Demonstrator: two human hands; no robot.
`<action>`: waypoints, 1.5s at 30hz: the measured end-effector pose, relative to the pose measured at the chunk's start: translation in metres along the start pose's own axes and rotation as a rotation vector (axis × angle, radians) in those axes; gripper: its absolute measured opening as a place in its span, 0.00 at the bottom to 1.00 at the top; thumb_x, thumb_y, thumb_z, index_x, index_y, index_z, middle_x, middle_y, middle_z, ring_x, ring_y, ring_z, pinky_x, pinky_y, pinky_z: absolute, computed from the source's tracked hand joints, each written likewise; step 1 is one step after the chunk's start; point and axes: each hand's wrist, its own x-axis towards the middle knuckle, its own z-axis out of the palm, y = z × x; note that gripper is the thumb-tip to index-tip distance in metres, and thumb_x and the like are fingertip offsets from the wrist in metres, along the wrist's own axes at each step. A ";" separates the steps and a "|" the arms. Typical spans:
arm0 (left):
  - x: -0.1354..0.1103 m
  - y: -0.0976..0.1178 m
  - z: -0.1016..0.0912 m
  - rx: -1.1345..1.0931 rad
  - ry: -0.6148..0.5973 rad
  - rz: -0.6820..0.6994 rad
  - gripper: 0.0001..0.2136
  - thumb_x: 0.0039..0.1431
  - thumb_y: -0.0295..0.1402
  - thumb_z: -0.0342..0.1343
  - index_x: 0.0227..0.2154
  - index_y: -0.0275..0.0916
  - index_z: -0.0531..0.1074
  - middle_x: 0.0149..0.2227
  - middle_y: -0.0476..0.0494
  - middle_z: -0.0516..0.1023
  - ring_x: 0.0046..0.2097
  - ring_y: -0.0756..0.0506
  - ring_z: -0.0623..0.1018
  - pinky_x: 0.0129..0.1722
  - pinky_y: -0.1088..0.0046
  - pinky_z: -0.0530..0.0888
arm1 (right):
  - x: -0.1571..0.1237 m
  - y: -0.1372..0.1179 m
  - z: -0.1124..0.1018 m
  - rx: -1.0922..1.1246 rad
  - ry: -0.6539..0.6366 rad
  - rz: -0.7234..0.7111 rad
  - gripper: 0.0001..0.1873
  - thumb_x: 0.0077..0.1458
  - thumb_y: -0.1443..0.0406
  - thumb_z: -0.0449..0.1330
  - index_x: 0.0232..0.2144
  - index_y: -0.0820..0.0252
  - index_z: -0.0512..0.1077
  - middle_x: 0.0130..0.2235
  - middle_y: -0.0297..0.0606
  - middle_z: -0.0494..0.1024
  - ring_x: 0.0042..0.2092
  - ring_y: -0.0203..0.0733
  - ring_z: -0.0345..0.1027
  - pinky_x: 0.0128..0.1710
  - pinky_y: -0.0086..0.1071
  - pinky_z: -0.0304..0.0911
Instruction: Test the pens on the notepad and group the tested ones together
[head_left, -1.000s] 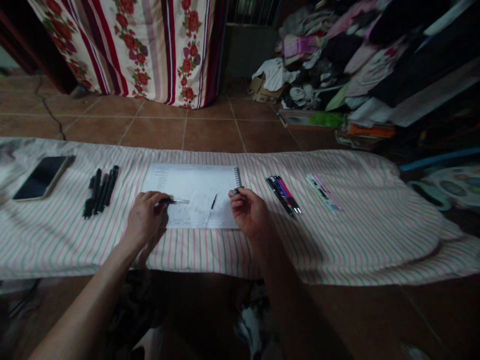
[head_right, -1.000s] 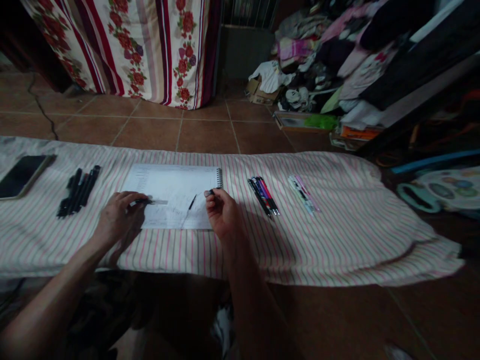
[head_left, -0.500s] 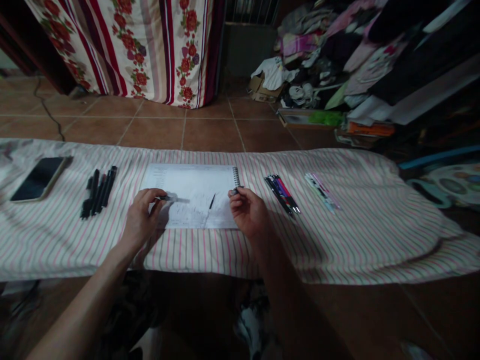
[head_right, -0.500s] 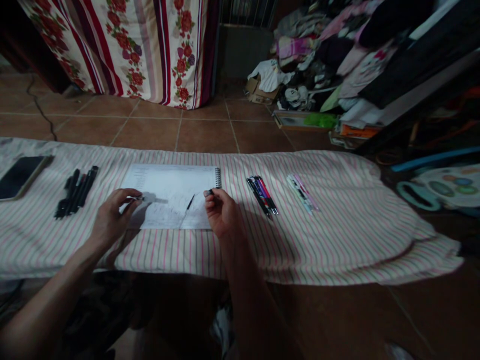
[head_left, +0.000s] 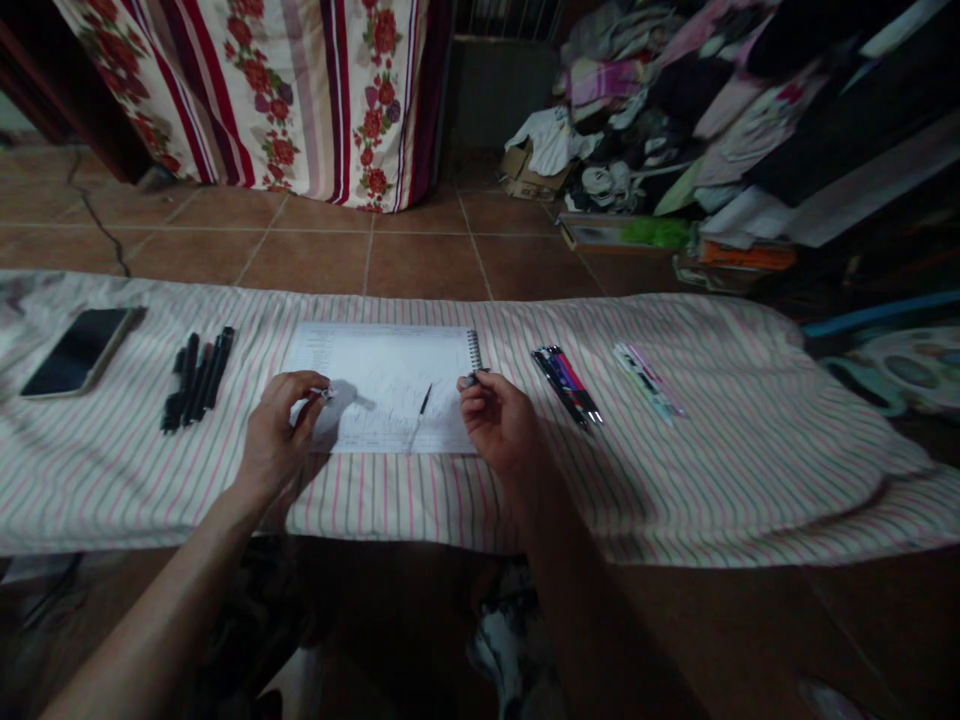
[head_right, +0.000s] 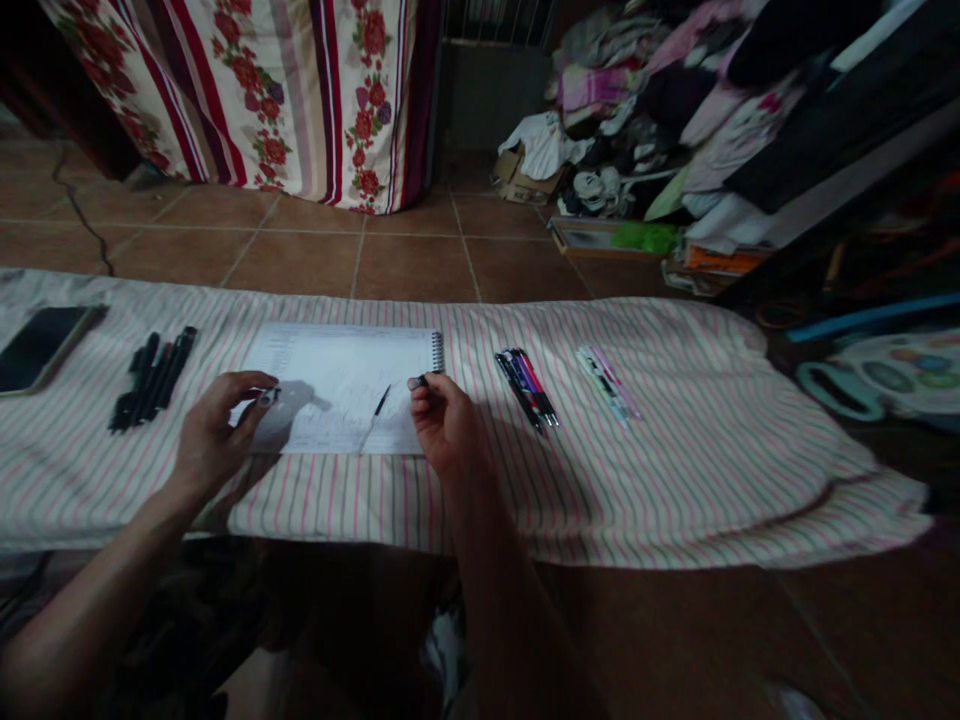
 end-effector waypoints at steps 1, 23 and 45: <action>0.000 -0.001 0.000 -0.001 0.003 -0.001 0.06 0.60 0.32 0.48 0.37 0.40 0.68 0.39 0.44 0.74 0.43 0.45 0.75 0.43 0.66 0.73 | -0.001 0.000 0.001 -0.006 0.009 -0.002 0.10 0.55 0.76 0.51 0.24 0.67 0.66 0.22 0.38 0.72 0.19 0.24 0.63 0.14 0.13 0.57; -0.002 -0.001 0.010 0.309 -0.220 0.067 0.12 0.59 0.35 0.46 0.40 0.39 0.74 0.35 0.40 0.75 0.40 0.40 0.72 0.39 0.63 0.71 | 0.010 0.010 -0.023 -1.708 0.267 -0.816 0.16 0.47 0.64 0.60 0.40 0.60 0.65 0.26 0.34 0.77 0.31 0.42 0.73 0.31 0.31 0.60; -0.002 0.009 0.016 0.354 -0.218 -0.016 0.13 0.60 0.36 0.48 0.42 0.39 0.74 0.38 0.39 0.75 0.42 0.39 0.71 0.42 0.62 0.71 | 0.006 0.024 -0.021 -1.924 0.273 -1.032 0.07 0.53 0.63 0.55 0.33 0.60 0.68 0.31 0.38 0.75 0.32 0.40 0.68 0.31 0.30 0.54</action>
